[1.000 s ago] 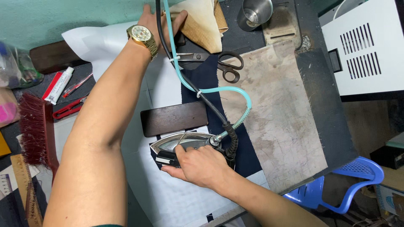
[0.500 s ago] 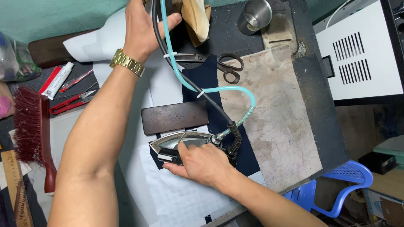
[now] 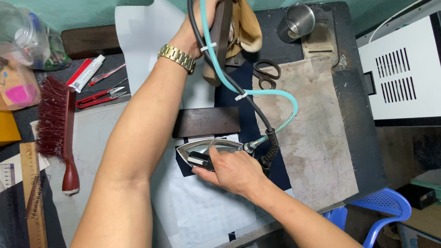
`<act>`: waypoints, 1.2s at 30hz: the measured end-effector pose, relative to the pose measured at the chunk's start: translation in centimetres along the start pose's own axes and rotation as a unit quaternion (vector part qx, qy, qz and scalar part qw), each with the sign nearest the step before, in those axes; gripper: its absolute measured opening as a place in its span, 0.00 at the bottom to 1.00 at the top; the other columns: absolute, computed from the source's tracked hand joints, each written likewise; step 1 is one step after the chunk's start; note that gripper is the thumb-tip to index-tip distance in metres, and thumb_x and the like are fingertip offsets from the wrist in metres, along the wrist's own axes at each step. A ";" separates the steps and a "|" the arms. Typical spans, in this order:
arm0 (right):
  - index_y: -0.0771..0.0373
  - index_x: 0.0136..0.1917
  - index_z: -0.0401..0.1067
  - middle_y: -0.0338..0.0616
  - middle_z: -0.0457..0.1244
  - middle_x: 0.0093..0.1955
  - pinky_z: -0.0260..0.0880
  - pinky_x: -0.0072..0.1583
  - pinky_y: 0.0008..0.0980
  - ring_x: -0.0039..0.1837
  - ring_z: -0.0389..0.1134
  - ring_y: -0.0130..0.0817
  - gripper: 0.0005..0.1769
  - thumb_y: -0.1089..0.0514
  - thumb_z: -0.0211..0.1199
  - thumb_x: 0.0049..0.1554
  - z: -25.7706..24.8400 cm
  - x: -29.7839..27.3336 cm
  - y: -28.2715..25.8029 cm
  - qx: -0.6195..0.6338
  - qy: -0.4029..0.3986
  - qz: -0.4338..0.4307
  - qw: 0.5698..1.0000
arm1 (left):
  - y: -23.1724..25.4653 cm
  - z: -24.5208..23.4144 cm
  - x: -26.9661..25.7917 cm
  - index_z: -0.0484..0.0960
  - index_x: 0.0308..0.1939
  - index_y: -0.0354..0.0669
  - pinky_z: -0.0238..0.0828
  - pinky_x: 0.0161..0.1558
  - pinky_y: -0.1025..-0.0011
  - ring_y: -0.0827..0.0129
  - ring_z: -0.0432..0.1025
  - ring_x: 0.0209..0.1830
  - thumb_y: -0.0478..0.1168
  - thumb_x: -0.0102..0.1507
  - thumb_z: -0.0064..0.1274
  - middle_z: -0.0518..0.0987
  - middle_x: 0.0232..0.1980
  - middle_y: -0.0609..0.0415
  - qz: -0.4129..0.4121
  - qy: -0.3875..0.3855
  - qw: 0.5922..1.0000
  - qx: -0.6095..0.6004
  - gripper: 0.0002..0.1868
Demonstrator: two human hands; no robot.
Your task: The person irons pieces of dark and light fabric on a workbench using a steam iron and weighted blocks.
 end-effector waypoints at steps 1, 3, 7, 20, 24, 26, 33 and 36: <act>0.61 0.49 0.66 0.59 0.69 0.39 0.75 0.48 0.53 0.43 0.75 0.64 0.34 0.28 0.41 0.65 0.3 0.0 0.0 0.005 -0.005 0.006 1.000 | -0.6 0.4 -0.2 0.74 0.54 0.30 0.87 0.32 0.53 0.46 0.83 0.38 0.53 0.49 0.68 0.80 0.43 0.36 -0.035 -0.006 0.999 -0.021 0.39; 0.62 0.49 0.66 0.59 0.69 0.39 0.74 0.49 0.54 0.43 0.74 0.65 0.34 0.28 0.41 0.65 0.5 0.0 0.1 -0.003 -0.003 0.005 1.000 | -1.6 0.6 -0.6 0.74 0.54 0.29 0.90 0.28 0.53 0.44 0.84 0.36 0.55 0.48 0.67 0.80 0.42 0.34 -0.104 -0.014 0.992 -0.063 0.41; 0.61 0.48 0.65 0.59 0.69 0.39 0.74 0.49 0.56 0.43 0.74 0.66 0.34 0.27 0.42 0.64 0.2 -0.1 0.1 -0.016 0.013 0.006 1.000 | -2.1 -0.9 -1.4 0.73 0.59 0.35 0.94 0.29 0.55 0.51 0.84 0.38 0.62 0.49 0.64 0.79 0.44 0.39 -0.124 -0.031 0.991 -0.049 0.43; 0.60 0.49 0.65 0.59 0.70 0.40 0.73 0.53 0.57 0.46 0.74 0.65 0.34 0.27 0.40 0.64 1.5 0.8 -1.3 -0.068 -0.005 -0.014 0.998 | -6.7 -19.0 -34.0 0.69 0.74 0.33 0.68 0.54 0.36 0.29 0.73 0.56 0.57 0.66 0.52 0.74 0.61 0.24 -0.003 0.153 0.830 0.537 0.39; 0.59 0.50 0.63 0.55 0.69 0.37 0.71 0.46 0.59 0.42 0.72 0.67 0.35 0.24 0.41 0.63 3.0 2.3 -3.2 -0.067 -0.002 0.012 0.998 | -11.2 -21.3 -40.7 0.74 0.72 0.44 0.69 0.43 0.53 0.45 0.75 0.51 0.63 0.64 0.52 0.78 0.62 0.37 0.043 0.208 0.681 0.701 0.39; 0.59 0.52 0.62 0.53 0.69 0.35 0.68 0.41 0.63 0.39 0.69 0.70 0.37 0.21 0.43 0.63 3.5 2.6 -3.9 -0.068 -0.007 0.045 0.997 | -12.1 -22.2 -41.8 0.72 0.74 0.49 0.65 0.38 0.59 0.48 0.74 0.48 0.68 0.63 0.49 0.78 0.64 0.39 0.045 0.232 0.626 0.743 0.42; 0.61 0.50 0.63 0.61 0.69 0.37 0.74 0.49 0.59 0.43 0.74 0.67 0.34 0.28 0.39 0.66 1.3 1.4 -5.4 -0.072 0.052 0.012 0.996 | -12.7 -22.9 -43.6 0.84 0.60 0.50 0.63 0.51 0.63 0.58 0.73 0.61 0.59 0.66 0.54 0.78 0.63 0.48 0.191 0.288 0.610 0.713 0.26; 0.63 0.50 0.64 0.63 0.69 0.39 0.73 0.49 0.59 0.45 0.74 0.67 0.34 0.29 0.39 0.66 0.7 0.9 -4.0 -0.073 0.044 0.020 0.996 | -12.9 -23.2 -43.6 0.84 0.60 0.49 0.61 0.54 0.62 0.57 0.72 0.63 0.51 0.69 0.52 0.78 0.63 0.49 0.189 0.288 0.632 0.694 0.20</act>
Point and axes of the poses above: each hand's wrist, its own x-axis towards the middle knuckle, its own z-axis out of the palm, y = z × x, the point moved 9 cm from there along x, towards the middle knuckle
